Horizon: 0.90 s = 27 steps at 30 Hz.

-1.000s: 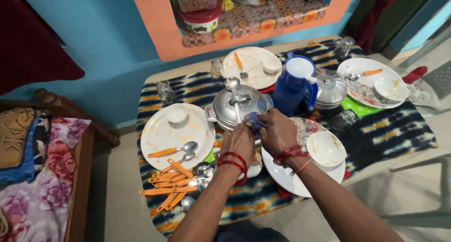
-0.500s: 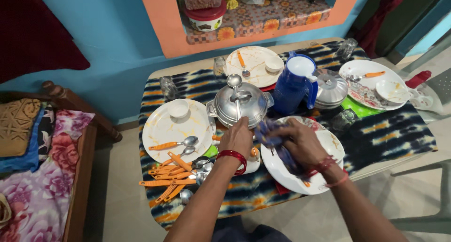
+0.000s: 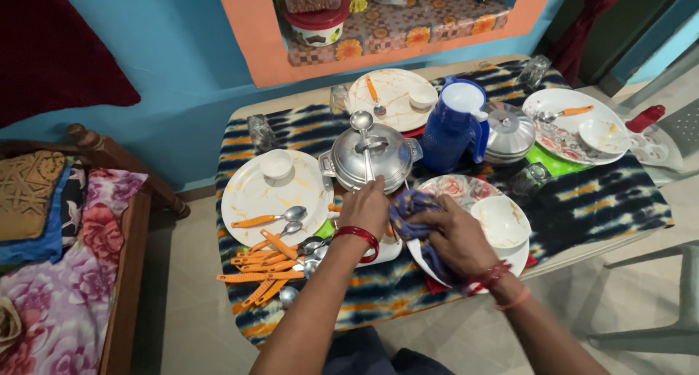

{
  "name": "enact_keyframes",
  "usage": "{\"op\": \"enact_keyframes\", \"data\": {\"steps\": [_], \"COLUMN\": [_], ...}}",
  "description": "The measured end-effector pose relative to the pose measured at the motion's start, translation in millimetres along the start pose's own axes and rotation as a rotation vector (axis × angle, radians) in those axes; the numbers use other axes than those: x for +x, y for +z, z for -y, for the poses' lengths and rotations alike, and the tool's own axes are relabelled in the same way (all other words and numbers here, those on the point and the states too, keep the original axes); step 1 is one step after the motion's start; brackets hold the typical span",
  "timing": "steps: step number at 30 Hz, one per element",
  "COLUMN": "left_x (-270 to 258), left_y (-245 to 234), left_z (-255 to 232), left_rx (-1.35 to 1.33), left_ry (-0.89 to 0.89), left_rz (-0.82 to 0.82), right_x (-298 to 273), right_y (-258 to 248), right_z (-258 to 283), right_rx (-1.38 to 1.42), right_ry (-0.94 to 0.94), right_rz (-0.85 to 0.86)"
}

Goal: The person dries used dishes and cutlery with a cloth on a dining table. They wipe plates, bowls, spoons, and forks, then place the dried items on a dish rack or back on the table.

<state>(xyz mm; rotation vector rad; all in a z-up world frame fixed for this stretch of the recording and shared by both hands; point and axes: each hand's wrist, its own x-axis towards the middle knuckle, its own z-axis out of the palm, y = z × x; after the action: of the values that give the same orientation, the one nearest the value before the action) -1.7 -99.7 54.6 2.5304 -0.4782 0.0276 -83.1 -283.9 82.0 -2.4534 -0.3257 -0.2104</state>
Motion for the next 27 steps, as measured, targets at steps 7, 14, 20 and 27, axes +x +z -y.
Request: {"op": "enact_keyframes", "data": {"steps": [7,14,20,27], "left_x": [1,-9,-15,-41], "left_y": [-2,0,-20,-37], "left_z": [-1,-6,19,52], "left_rx": [-0.003,0.156,0.066,-0.253], "left_ry": [-0.077,0.026,0.071,-0.150], "left_rz": [0.066,-0.195,-0.435,-0.179], "right_x": [-2,-8,-3,-8], "right_y": [-37,6,2,-16], "right_z": [-20,-7,-10,24], "right_rx": [0.416,0.193,0.242,0.207], "right_ry": [0.176,0.245,0.187,0.185], "right_rz": [0.222,-0.032,-0.024,-0.216]}}
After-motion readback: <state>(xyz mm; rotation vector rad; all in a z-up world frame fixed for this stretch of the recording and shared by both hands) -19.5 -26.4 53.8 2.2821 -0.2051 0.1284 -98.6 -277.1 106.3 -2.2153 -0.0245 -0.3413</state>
